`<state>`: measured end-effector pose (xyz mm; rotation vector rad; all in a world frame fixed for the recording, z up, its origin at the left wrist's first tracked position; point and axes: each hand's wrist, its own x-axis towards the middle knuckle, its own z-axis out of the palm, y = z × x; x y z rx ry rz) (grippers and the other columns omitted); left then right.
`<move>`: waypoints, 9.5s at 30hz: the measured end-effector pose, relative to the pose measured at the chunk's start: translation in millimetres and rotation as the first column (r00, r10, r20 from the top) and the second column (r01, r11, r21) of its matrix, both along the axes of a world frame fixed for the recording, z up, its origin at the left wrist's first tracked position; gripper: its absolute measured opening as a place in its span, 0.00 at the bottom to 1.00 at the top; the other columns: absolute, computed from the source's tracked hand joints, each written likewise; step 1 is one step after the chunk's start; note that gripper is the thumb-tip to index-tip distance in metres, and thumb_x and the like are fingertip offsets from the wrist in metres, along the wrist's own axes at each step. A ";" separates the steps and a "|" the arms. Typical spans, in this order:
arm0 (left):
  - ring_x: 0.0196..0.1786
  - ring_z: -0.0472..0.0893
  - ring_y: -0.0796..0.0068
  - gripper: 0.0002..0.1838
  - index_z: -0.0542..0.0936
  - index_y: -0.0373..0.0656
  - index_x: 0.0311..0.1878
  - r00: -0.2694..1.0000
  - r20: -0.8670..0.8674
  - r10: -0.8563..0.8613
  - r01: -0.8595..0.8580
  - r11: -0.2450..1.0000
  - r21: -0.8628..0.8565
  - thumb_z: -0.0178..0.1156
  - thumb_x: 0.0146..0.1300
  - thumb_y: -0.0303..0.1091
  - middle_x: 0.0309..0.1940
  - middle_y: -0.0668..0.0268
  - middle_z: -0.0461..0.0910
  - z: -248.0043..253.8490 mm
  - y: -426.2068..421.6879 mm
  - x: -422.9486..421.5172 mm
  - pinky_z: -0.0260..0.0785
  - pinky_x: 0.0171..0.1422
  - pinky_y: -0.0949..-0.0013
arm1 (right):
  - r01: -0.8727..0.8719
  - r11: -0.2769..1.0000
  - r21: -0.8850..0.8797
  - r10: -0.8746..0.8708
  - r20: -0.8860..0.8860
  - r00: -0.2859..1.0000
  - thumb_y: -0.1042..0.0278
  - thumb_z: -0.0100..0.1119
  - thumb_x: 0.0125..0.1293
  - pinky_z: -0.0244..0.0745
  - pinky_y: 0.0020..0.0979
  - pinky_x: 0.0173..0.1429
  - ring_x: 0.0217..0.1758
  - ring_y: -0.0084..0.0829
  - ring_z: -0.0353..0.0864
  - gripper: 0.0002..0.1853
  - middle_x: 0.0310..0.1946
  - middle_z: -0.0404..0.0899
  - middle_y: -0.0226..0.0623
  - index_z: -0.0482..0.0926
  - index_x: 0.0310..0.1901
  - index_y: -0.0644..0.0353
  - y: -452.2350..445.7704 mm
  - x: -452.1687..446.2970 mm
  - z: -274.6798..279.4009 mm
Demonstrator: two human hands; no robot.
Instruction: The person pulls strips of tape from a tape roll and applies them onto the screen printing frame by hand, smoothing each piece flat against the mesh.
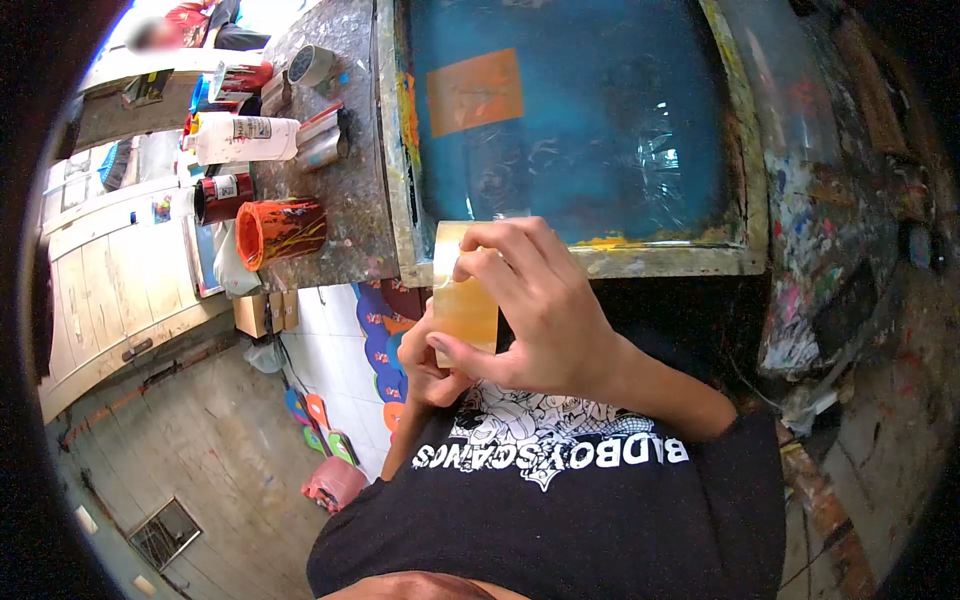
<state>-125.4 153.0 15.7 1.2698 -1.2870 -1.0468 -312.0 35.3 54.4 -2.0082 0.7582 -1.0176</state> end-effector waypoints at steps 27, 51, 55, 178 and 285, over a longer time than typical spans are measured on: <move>0.47 0.87 0.64 0.22 0.83 0.39 0.41 0.931 0.336 -0.141 0.191 0.974 -0.120 0.82 0.45 0.34 0.39 0.61 0.87 5.9 -10.0 -3.8 0.67 0.73 0.47 | -0.233 0.948 0.215 0.249 -0.051 0.967 0.77 0.75 0.56 0.81 0.35 0.45 0.41 0.39 0.85 0.07 0.37 0.86 0.38 0.89 0.37 0.63 -46.7 -28.1 26.8; 0.34 0.74 0.53 0.27 0.75 0.36 0.39 0.741 0.456 -0.493 0.521 0.850 0.074 0.81 0.46 0.41 0.31 0.58 0.73 61.2 -64.6 22.3 0.66 0.42 0.56 | -0.297 0.843 0.449 0.264 0.136 0.955 0.78 0.56 0.66 0.73 0.33 0.48 0.40 0.32 0.74 0.04 0.39 0.75 0.39 0.71 0.40 0.65 -29.5 -66.5 -10.4; 0.31 0.72 0.53 0.26 0.73 0.38 0.35 0.696 0.480 -0.534 0.569 0.818 0.085 0.81 0.49 0.44 0.28 0.58 0.69 72.0 -77.7 25.8 0.63 0.36 0.57 | -0.309 0.800 0.514 0.232 0.210 0.950 0.78 0.65 0.64 0.73 0.30 0.52 0.43 0.26 0.75 0.09 0.40 0.77 0.37 0.71 0.37 0.63 -27.5 -64.3 -7.8; 0.31 0.76 0.73 0.12 0.89 0.33 0.39 0.870 0.474 -0.134 -0.085 0.907 0.413 0.72 0.63 0.36 0.26 0.59 0.81 9.8 -105.8 24.2 0.66 0.37 0.67 | 0.509 0.728 0.459 -0.327 -0.420 0.846 0.74 0.71 0.64 0.72 0.23 0.38 0.31 0.19 0.79 0.05 0.30 0.84 0.30 0.89 0.39 0.66 -43.5 -127.0 -33.6; 0.53 0.78 0.47 0.26 0.76 0.33 0.59 0.467 0.883 -0.051 0.501 0.838 -0.217 0.69 0.66 0.42 0.45 0.49 0.81 14.9 -305.5 19.4 0.66 0.67 0.52 | 0.128 0.955 0.266 -0.112 -0.074 0.991 0.71 0.67 0.62 0.80 0.27 0.44 0.36 0.25 0.87 0.10 0.34 0.90 0.37 0.90 0.43 0.63 -262.3 -47.8 -52.4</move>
